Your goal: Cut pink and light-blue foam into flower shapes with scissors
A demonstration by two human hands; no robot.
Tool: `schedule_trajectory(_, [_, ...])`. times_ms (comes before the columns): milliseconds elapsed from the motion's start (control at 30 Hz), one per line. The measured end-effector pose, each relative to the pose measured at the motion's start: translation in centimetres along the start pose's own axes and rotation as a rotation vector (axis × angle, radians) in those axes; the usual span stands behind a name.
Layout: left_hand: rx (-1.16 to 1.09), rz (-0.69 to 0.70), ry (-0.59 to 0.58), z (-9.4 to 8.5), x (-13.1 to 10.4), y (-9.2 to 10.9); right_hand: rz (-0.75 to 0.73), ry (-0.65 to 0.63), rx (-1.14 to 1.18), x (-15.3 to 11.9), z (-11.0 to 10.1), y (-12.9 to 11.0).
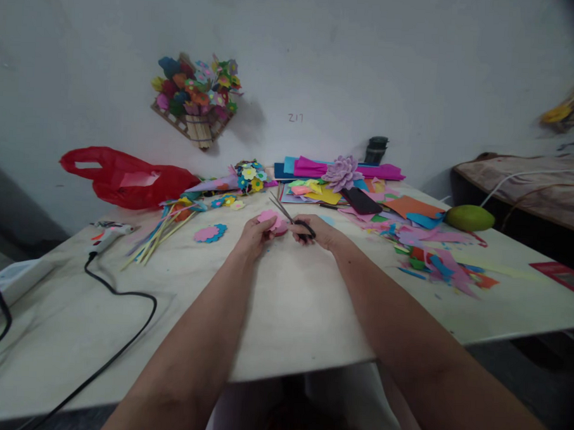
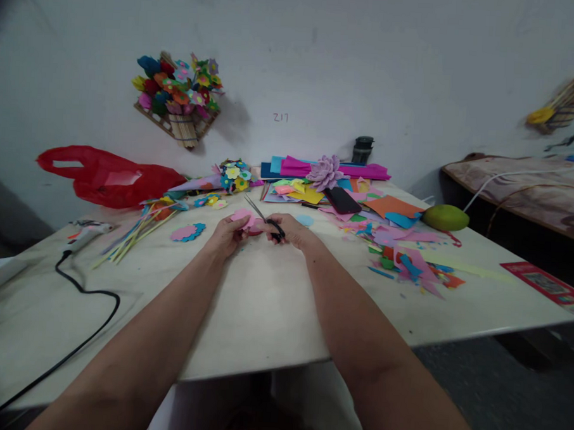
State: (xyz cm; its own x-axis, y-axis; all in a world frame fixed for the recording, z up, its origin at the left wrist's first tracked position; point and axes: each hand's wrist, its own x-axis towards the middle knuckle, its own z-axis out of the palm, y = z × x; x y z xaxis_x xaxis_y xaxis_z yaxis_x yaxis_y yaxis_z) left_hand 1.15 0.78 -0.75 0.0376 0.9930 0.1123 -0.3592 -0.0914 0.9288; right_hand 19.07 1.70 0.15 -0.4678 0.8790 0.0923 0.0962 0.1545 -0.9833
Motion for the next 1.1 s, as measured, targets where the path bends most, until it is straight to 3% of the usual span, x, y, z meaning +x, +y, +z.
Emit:
schedule_trajectory(367, [0.083,-0.09,-0.082,0.3,-0.4,0.3,-0.039,0.157,0.16,0.4,0.3,-0.4])
schedule_trajectory(667, [0.265,0.062,-0.042,0.8,-0.5,-0.1,0.034,0.327,0.26,0.5,0.3,-0.8])
schedule_trajectory(900, [0.29,0.147,-0.043,0.9,0.2,-1.2,0.072,0.34,0.334,1.0,0.6,-0.2])
schedule_trajectory(1100, [0.57,0.307,-0.012,0.9,0.5,-2.0,0.144,0.497,0.292,1.0,1.0,-0.6])
